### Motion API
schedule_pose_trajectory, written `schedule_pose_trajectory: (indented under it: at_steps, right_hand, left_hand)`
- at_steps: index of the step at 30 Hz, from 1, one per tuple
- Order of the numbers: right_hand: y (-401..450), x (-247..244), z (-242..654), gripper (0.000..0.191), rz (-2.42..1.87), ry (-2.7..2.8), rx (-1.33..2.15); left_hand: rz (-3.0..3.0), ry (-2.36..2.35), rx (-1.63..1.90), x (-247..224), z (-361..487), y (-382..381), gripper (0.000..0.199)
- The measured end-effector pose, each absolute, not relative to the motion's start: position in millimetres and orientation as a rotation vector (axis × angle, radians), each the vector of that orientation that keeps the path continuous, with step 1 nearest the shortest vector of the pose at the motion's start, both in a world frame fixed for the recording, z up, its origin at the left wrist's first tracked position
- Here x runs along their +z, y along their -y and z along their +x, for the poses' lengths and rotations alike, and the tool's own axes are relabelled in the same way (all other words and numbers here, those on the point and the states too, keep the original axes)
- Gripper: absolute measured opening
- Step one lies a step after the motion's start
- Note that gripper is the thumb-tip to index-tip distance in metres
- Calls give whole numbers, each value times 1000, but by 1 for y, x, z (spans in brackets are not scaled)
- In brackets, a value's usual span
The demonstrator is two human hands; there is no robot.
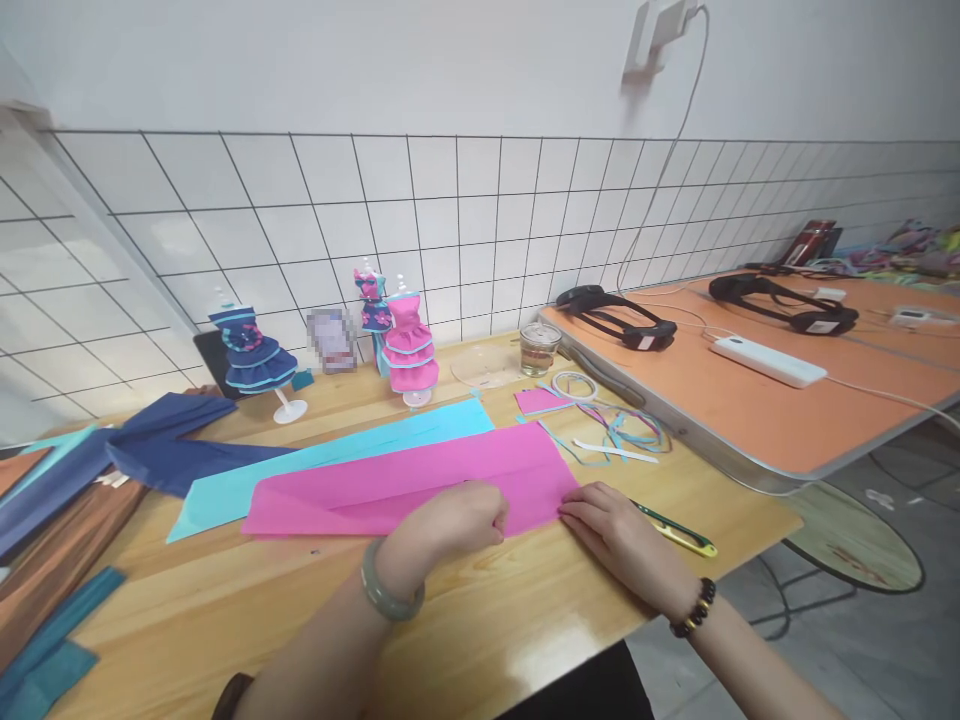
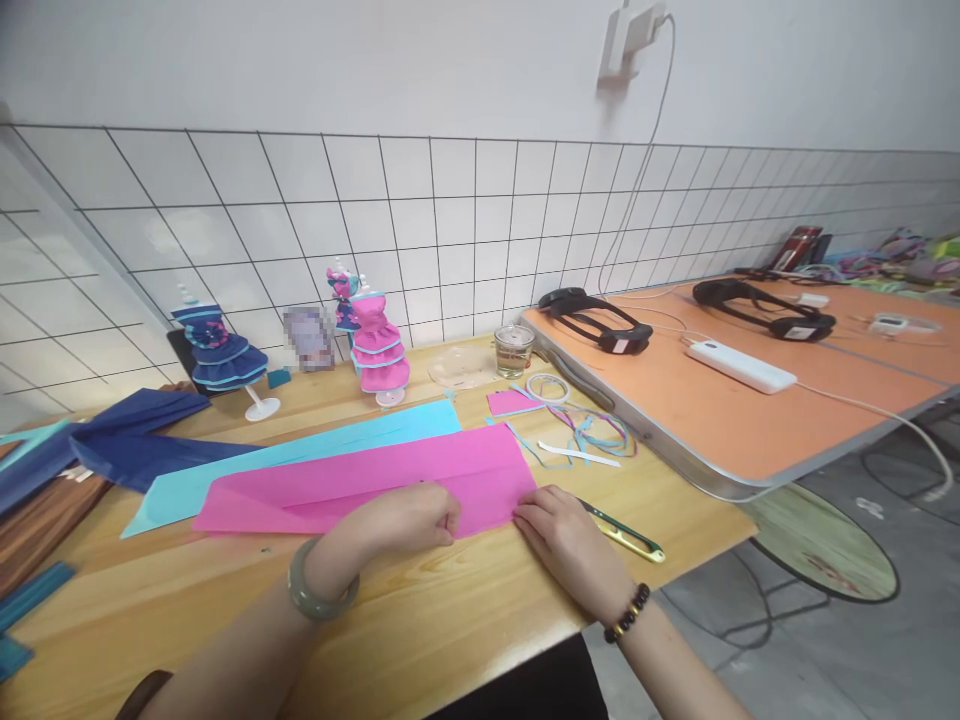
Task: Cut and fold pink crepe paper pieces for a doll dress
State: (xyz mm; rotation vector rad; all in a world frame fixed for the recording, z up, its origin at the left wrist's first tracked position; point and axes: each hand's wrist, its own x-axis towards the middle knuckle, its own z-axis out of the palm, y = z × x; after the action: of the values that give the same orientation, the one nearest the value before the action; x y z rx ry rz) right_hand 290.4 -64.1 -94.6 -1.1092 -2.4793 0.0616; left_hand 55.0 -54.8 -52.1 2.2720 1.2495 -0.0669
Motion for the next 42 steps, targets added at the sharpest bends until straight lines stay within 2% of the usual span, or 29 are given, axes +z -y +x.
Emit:
schedule_pose_trajectory:
  at_steps: [8, 13, 26, 29, 42]
  right_hand:
    - [60, -92, 289, 23, -1122, 2425, 140]
    - [58, -90, 288, 22, -1148, 2415, 200]
    - [50, -99, 291, 22, -1222, 2336, 254]
    - [51, -98, 292, 22, -1244, 2333, 229]
    - [53, -101, 296, 23, -1323, 2306, 162]
  left_hand:
    - [2218, -1214, -98, -53, 54, 49, 14]
    - [2215, -1217, -135, -55, 52, 47, 25]
    - [2189, -1211, -146, -55, 52, 41, 12]
    - [2176, -1212, -127, -56, 52, 40, 17]
    - [2147, -1233, -30, -58, 51, 35, 15]
